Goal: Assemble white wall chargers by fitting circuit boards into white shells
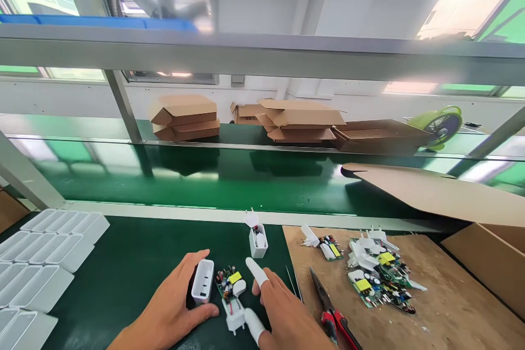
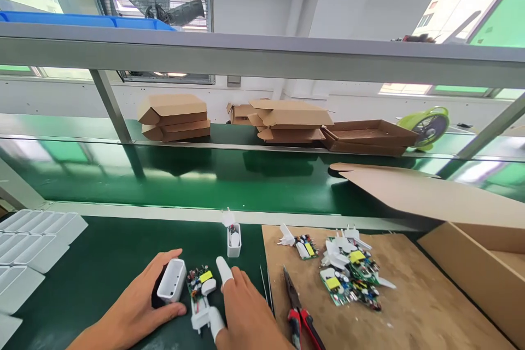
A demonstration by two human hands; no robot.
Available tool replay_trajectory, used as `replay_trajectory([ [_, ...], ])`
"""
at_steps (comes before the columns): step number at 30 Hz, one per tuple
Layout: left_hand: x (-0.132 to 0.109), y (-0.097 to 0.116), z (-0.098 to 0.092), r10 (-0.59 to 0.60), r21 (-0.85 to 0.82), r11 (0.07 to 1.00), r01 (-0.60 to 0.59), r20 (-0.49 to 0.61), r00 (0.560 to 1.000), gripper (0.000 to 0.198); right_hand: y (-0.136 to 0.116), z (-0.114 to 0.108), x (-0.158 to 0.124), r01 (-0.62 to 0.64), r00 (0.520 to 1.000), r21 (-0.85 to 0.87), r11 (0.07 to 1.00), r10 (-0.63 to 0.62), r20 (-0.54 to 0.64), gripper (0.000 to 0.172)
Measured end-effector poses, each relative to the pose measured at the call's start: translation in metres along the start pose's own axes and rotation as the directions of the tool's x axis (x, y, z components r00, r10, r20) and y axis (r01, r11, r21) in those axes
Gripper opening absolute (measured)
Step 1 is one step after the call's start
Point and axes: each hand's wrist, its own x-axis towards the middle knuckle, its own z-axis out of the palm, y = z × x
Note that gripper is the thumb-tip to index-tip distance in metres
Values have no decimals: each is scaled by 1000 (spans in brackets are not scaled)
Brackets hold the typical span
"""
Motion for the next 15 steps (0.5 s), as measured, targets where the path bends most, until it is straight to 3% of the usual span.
replay_trajectory([
  [3, 0, -1, 1, 38, 6, 999, -38, -19, 999, 80, -11, 7, 4, -136, 988, 70, 988, 129, 89, 12],
  [6, -1, -3, 2, 58, 11, 998, -58, -19, 998, 82, -21, 23, 10, -157, 986, 198, 968, 142, 91, 20],
  [9, -1, -5, 3, 81, 1, 997, -81, -31, 996, 82, -24, 31, 12, -112, 994, 204, 972, 109, 25, 16],
  [12, 0, -5, 3, 76, -19, 997, -77, -32, 997, 83, -22, 22, 12, -129, 992, 138, 982, 128, 18, 5],
  [15, -1, -1, 0, 59, -41, 997, -59, -4, 998, 84, -21, 6, 11, -190, 981, 46, 981, 189, 31, 18],
])
